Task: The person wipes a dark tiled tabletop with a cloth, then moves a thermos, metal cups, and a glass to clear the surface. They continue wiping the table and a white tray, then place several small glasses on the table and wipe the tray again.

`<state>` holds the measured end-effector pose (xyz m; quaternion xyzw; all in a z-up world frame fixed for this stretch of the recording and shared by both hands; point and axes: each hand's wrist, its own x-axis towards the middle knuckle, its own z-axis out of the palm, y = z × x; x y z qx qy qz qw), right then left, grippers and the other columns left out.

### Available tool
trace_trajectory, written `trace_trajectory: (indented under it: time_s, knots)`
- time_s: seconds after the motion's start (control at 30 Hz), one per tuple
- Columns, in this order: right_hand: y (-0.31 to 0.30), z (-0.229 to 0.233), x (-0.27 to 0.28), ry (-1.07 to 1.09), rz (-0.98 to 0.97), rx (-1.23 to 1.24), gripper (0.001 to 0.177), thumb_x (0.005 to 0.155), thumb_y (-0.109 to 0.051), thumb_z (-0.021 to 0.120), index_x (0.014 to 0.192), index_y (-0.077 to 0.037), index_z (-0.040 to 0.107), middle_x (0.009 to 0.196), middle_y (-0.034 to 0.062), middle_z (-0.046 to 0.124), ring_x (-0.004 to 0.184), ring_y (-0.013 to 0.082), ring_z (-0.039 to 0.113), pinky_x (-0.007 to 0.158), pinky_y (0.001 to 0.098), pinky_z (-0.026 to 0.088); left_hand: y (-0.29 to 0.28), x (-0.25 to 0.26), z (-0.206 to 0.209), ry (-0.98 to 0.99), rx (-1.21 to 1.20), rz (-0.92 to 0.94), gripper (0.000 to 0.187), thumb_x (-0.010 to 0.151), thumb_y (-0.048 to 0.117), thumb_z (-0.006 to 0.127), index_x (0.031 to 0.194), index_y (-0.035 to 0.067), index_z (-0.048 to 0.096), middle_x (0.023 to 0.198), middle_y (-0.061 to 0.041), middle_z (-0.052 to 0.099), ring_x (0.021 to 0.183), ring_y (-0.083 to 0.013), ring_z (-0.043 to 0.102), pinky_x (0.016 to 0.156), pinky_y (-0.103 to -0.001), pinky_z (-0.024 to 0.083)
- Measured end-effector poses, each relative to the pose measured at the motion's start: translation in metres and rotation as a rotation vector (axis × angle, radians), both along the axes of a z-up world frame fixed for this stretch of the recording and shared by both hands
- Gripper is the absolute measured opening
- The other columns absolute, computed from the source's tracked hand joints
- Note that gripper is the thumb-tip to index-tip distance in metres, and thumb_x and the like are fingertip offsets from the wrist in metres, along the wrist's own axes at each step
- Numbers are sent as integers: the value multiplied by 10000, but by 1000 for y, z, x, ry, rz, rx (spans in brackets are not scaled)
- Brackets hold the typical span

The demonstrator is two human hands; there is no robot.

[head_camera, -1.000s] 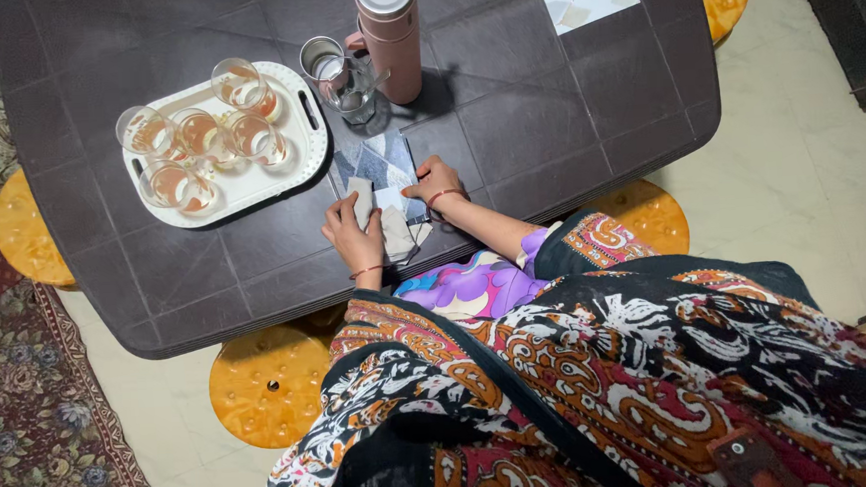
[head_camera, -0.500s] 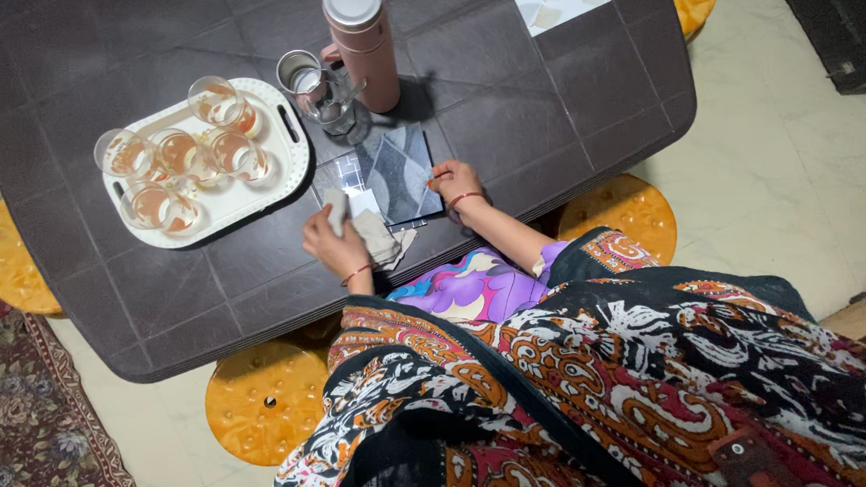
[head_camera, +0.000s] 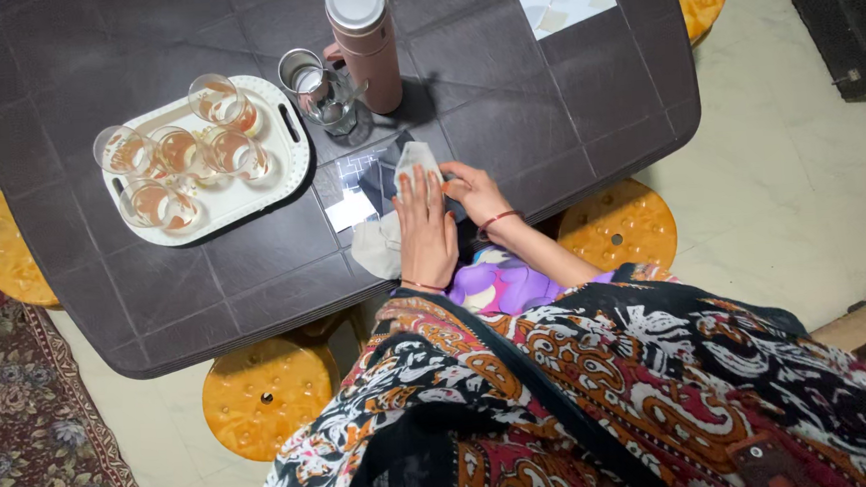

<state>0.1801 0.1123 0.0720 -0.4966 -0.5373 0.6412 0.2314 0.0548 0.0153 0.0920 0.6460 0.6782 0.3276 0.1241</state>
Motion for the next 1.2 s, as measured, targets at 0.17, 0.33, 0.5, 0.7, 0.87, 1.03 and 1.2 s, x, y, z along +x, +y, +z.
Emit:
trace_trajectory:
  time_s: [0.17,0.33,0.5,0.7,0.87,1.03,1.2]
  knots:
    - [9,19,30,136,58,7,371,991,-93,626,1353,-24,663,1056,6,677,974,69,589,910,229,484,14,-39,31,15,20,91,615,972,94,505,1564,-22,383,1642,-190,370,1556,-423,245,1282,-514,197]
    - [18,12,41,234,-143,-68,349,999,-93,598,1333,-8,647,1145,41,727,1038,81,634,942,231,480,0,-10,20,-55,3,-195,725,829,57,520,1538,-28,394,1610,-220,360,1547,-427,280,1303,-516,211]
    - [22,-1,44,189,20,-32,339,1004,-79,612,1329,5,651,1193,52,710,1074,95,624,966,242,488,28,-1,21,10,33,-279,680,903,49,533,1558,-44,379,1648,-223,353,1552,-401,302,1282,-519,208]
    - [36,20,52,224,-203,37,338,1001,-91,589,1314,8,669,1200,48,725,1097,94,638,991,235,473,52,-14,18,-155,155,-171,670,882,-17,536,1539,-34,407,1620,-217,393,1545,-409,345,1301,-508,245]
    - [48,21,60,209,-210,-116,346,975,-100,585,1301,-21,671,1153,39,731,1042,107,648,936,263,489,39,21,11,-134,45,-544,694,827,-4,564,1509,-16,433,1574,-215,438,1501,-393,415,1286,-498,290]
    - [66,31,73,86,39,82,345,1005,-122,583,1324,-31,681,1143,9,719,1046,74,596,963,245,465,71,1,25,214,40,-177,678,845,106,626,1494,3,457,1559,-174,458,1460,-388,377,1192,-562,246]
    - [88,34,76,177,48,89,338,1025,-132,577,1341,-48,660,1166,-14,715,1058,54,604,977,238,471,79,-1,23,120,96,11,555,1025,83,560,1556,-2,422,1621,-169,425,1519,-395,357,1258,-473,293]
